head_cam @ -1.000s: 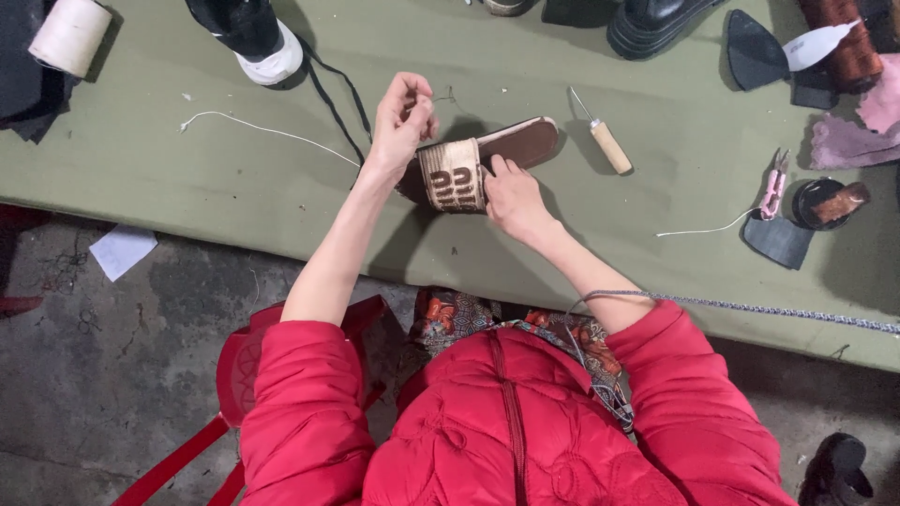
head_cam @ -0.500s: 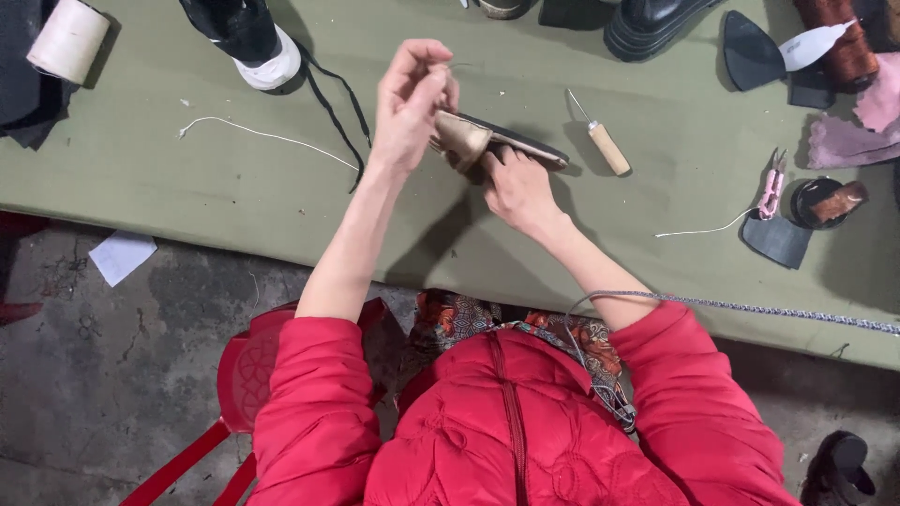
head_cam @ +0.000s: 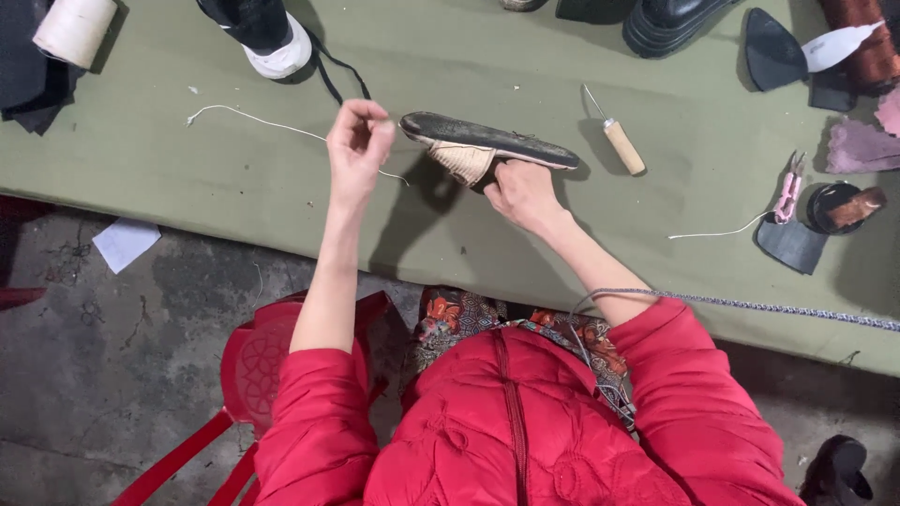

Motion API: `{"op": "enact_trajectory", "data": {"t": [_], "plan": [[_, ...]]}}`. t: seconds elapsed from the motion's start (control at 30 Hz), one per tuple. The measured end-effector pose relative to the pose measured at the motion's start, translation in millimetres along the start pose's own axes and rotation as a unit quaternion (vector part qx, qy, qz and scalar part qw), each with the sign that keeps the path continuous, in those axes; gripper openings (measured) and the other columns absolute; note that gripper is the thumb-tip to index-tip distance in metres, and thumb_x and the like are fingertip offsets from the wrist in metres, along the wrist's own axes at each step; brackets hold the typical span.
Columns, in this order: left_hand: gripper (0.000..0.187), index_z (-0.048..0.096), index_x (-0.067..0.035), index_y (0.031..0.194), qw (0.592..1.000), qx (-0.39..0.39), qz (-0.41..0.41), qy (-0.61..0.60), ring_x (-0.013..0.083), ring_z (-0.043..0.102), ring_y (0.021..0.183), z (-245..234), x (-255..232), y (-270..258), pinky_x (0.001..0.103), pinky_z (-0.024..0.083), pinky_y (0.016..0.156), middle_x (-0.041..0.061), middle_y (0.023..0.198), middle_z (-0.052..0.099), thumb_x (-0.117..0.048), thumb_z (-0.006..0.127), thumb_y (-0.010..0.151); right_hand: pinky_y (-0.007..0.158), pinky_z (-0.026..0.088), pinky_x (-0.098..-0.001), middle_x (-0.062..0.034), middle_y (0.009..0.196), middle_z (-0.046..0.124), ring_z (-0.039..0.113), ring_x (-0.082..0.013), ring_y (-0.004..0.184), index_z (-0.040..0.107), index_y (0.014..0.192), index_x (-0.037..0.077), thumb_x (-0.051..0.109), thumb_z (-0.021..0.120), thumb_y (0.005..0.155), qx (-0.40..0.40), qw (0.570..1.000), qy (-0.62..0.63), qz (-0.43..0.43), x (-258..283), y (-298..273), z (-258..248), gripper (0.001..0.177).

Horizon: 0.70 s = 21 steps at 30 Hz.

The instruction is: Manually stitching a decorative strap onto a sandal sole using a needle and thread at a workbench.

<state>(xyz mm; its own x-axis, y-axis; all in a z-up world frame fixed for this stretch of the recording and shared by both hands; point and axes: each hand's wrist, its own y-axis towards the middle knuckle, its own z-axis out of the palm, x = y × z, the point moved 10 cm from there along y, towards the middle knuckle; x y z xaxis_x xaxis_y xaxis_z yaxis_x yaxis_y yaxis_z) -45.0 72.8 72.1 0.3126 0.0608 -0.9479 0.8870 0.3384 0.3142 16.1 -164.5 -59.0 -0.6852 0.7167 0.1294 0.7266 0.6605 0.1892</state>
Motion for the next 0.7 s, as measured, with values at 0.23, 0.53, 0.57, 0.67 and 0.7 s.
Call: {"op": "enact_trajectory", "data": {"t": [0.23, 0.53, 0.57, 0.67, 0.7], "plan": [[0.014, 0.07, -0.01, 0.088, 0.98, 0.042, -0.142, 0.13, 0.0039, 0.048, 0.059, 21.0, 26.4, -20.4, 0.022, 0.045, 0.058, -0.003, 0.06, 0.049, -0.016, 0.082, 0.092, 0.055, 0.056, -0.0447, -0.0141, 0.059, 0.063, 0.071, -0.0354, 0.062, 0.069, 0.07, 0.007, 0.031, 0.063, 0.077, 0.043, 0.997, 0.059, 0.028, -4.0, 5.9, -11.5, 0.026], [0.009, 0.083, -0.02, 0.095, 0.968, 0.024, -0.208, 0.137, -0.0012, 0.051, 0.07, 37.3, 28.0, -25.2, 0.017, 0.047, 0.063, -0.004, 0.072, 0.071, -0.028, 0.083, 0.09, 0.058, 0.058, -0.0483, -0.02, 0.062, 0.066, 0.073, -0.0388, 0.069, 0.07, 0.073, 0.002, 0.034, 0.063, 0.079, 0.09, 0.99, 0.097, 0.056, -9.3, 12.0, -15.1, 0.033], [0.01, 0.082, -0.018, 0.091, 0.962, -0.004, -0.262, 0.079, -0.0032, 0.045, 0.056, 35.9, 39.5, -30.2, 0.014, 0.041, 0.05, -0.005, 0.066, 0.064, -0.027, 0.083, 0.089, 0.062, 0.058, -0.0502, -0.0215, 0.065, 0.067, 0.073, -0.0406, 0.072, 0.069, 0.074, 0.001, 0.033, 0.062, 0.081, 0.112, 0.986, 0.108, 0.063, -10.4, 11.8, -13.9, 0.034], [0.011, 0.079, -0.013, 0.086, 0.943, -0.048, -0.328, -0.002, -0.005, 0.039, 0.04, 36.2, 66.4, -38.0, 0.012, 0.032, 0.036, -0.007, 0.056, 0.052, -0.023, 0.083, 0.087, 0.065, 0.058, -0.0519, -0.0227, 0.067, 0.068, 0.074, -0.0425, 0.076, 0.069, 0.075, 0.001, 0.032, 0.061, 0.082, 0.138, 0.98, 0.125, 0.071, -11.2, 12.1, -17.5, 0.033], [0.012, 0.078, -0.009, 0.084, 0.937, -0.067, -0.341, -0.024, -0.0048, 0.038, 0.038, 36.9, 75.7, -38.6, 0.013, 0.028, 0.034, -0.006, 0.052, 0.047, -0.02, 0.082, 0.087, 0.066, 0.058, -0.0518, -0.0225, 0.067, 0.069, 0.074, -0.0424, 0.076, 0.069, 0.075, 0.001, 0.032, 0.061, 0.082, 0.141, 0.979, 0.129, 0.07, -12.4, 12.2, -20.0, 0.033]]}}
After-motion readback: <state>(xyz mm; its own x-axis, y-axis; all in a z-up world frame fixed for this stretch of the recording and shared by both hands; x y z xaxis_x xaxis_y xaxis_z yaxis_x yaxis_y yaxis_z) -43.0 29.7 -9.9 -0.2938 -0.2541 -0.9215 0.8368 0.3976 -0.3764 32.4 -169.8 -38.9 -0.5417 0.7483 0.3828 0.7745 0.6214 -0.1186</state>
